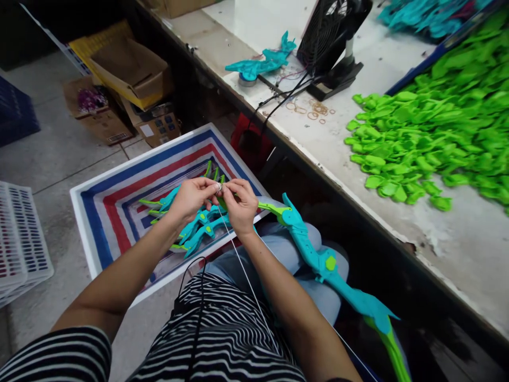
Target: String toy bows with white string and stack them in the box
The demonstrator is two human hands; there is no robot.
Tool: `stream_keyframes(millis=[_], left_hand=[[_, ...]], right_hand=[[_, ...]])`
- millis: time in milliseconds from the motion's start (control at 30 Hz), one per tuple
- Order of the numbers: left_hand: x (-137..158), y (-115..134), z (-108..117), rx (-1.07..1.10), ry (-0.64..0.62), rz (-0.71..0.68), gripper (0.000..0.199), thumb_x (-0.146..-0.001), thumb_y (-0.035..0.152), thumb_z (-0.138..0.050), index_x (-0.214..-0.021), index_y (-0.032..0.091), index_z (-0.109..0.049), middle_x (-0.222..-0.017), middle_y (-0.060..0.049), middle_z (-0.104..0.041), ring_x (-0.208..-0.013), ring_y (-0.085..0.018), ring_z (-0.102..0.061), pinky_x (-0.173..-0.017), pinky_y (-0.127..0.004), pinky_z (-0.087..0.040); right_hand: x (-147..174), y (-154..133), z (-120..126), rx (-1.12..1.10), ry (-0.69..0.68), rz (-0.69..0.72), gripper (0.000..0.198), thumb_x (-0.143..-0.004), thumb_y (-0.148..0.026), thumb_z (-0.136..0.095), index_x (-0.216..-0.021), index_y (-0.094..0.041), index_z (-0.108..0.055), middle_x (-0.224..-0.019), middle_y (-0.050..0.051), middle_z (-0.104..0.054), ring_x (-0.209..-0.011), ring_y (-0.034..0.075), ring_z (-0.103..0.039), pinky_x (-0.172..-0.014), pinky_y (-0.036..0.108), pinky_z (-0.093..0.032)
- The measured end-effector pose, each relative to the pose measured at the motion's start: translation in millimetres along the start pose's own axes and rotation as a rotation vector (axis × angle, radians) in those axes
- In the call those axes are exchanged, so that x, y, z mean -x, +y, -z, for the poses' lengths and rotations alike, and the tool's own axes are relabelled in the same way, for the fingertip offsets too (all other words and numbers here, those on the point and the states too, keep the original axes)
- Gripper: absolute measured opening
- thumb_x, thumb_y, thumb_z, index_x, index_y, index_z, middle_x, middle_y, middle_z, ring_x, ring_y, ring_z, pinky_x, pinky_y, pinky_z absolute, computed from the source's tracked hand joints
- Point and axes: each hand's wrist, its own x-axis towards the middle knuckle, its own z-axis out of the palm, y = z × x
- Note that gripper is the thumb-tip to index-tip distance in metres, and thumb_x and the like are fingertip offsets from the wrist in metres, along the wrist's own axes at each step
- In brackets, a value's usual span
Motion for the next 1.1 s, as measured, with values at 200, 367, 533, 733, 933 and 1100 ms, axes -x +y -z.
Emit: stream_keyframes(millis=[200,367,533,733,933,1100], left_hand=[[-0.8,3.6,9.7,0.069,-0.107,0.1,0.022,-0.057,0.023,-0.079,-0.062,0.011,-0.061,-0.057,-0.001,-0.062,-0.045,-0.007,-0.054,-0.038,-0.016,-0.039],[1.3,4.6,-2.9,0.162,0.027,0.135,0.013,-0.063,0.016,-0.068,-0.059,0.012,-0.056,-0.046,0.004,-0.054,-0.041,-0.006,-0.051,-0.04,-0.015,-0.042],[1.4,8.0,-0.4,0.203,-0.041,0.174,0.007,-0.064,0.011,-0.062,-0.058,0.011,-0.057,-0.052,0.0,-0.058,-0.047,-0.009,-0.057,-0.048,-0.02,-0.049],[0.4,1.9,10.5,0.149,-0.135,0.146,0.009,-0.058,0.009,-0.068,-0.067,0.009,-0.064,-0.057,-0.002,-0.064,-0.051,-0.011,-0.06,-0.058,-0.024,-0.053],[5.2,3.0,7.9,0.027,-0.103,0.092,0.008,-0.058,0.011,-0.068,-0.065,0.01,-0.064,-0.054,0.0,-0.063,-0.049,-0.01,-0.059,-0.053,-0.023,-0.051],[-0.5,2.3,7.2,-0.059,-0.105,0.071,0.007,-0.06,0.013,-0.067,-0.064,0.011,-0.063,-0.051,0.002,-0.06,-0.046,-0.009,-0.057,-0.05,-0.021,-0.048]], right_hand=[[-3.8,6.7,2.6,-0.003,-0.163,0.126,0.019,-0.089,-0.019,-0.051,-0.089,-0.021,-0.07,-0.091,0.004,-0.062,-0.087,0.013,-0.06,-0.079,0.028,-0.051],[-5.3,6.0,6.7,0.028,-0.218,0.122,0.022,-0.09,-0.021,-0.05,-0.102,-0.022,-0.068,-0.096,0.005,-0.062,-0.089,0.014,-0.061,-0.078,0.027,-0.051],[-10.2,0.8,12.2,0.074,-0.251,0.166,0.014,-0.089,-0.024,-0.055,-0.089,-0.021,-0.069,-0.084,0.003,-0.065,-0.079,0.013,-0.061,-0.071,0.026,-0.051],[-15.1,-1.9,19.7,0.165,-0.318,0.268,0.016,-0.09,-0.021,-0.051,-0.086,-0.018,-0.066,-0.084,0.005,-0.066,-0.078,0.013,-0.062,-0.071,0.025,-0.051],[-16.0,1.0,26.2,0.32,-0.461,0.333,0.024,-0.094,-0.024,-0.043,-0.09,-0.019,-0.065,-0.088,0.006,-0.068,-0.082,0.014,-0.063,-0.074,0.025,-0.05],[-22.3,7.4,25.6,0.43,-0.514,0.357,0.028,-0.094,-0.022,-0.039,-0.086,-0.018,-0.065,-0.084,0.007,-0.067,-0.078,0.014,-0.063,-0.071,0.024,-0.049]])
